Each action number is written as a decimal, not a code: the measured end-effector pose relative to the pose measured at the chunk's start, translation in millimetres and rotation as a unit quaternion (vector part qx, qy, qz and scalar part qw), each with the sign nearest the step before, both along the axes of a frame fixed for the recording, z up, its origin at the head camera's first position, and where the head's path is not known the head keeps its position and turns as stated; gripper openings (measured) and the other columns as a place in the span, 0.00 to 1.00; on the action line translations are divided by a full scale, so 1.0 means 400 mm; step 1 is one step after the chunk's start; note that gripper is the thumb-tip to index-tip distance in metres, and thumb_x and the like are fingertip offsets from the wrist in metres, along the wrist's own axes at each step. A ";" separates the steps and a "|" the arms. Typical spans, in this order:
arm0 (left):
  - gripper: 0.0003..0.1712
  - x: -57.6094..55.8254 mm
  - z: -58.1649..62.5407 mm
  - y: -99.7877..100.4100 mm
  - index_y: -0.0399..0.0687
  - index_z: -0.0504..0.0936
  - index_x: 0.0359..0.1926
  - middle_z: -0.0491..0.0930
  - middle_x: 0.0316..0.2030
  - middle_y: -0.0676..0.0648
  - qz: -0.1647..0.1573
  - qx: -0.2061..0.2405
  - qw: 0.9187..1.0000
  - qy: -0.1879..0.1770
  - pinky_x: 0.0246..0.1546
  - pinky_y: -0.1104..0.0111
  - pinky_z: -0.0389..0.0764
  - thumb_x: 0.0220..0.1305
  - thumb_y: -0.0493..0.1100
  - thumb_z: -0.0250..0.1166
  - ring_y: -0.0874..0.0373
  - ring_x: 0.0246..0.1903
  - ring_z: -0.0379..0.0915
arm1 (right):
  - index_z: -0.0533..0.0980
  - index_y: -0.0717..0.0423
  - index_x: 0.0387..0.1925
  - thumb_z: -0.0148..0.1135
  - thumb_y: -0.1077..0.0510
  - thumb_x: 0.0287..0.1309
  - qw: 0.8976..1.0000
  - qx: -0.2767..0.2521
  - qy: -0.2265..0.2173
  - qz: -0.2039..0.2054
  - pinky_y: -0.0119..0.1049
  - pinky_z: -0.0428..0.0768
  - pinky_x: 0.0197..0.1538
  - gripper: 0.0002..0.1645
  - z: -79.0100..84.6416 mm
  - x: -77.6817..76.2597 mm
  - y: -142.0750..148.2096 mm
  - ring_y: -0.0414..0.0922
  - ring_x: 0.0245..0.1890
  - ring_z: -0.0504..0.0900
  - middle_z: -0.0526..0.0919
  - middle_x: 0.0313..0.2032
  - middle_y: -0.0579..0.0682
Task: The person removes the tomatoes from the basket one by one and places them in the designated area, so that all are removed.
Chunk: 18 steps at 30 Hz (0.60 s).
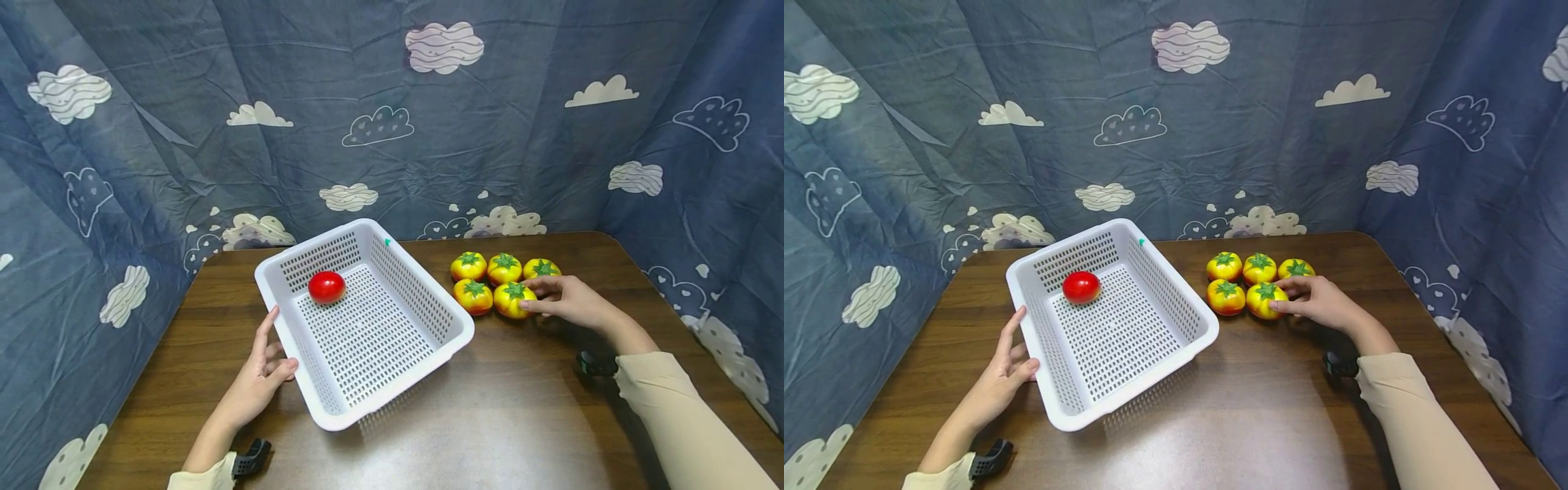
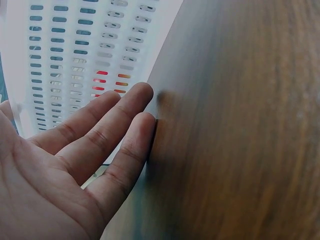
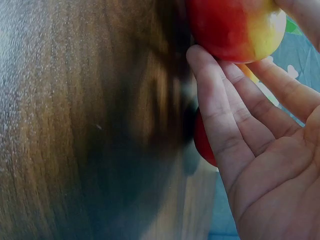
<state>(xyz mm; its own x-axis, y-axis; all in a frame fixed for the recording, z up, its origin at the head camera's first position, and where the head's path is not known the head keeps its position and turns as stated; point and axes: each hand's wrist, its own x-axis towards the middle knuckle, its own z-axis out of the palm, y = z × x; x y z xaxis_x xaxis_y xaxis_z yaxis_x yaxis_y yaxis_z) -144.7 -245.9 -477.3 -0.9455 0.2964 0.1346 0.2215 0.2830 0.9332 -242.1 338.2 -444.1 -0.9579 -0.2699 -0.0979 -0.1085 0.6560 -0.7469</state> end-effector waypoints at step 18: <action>0.54 0.000 -0.001 0.000 0.66 0.35 0.88 0.74 0.64 0.21 0.000 0.000 1.000 0.000 0.47 0.65 0.90 0.78 0.38 0.61 0.65 0.50 0.86 | 0.76 0.67 0.67 0.73 0.51 0.69 1.000 0.017 0.000 0.012 0.28 0.86 0.46 0.34 -0.013 -0.004 0.001 0.39 0.44 0.87 0.88 0.53 0.63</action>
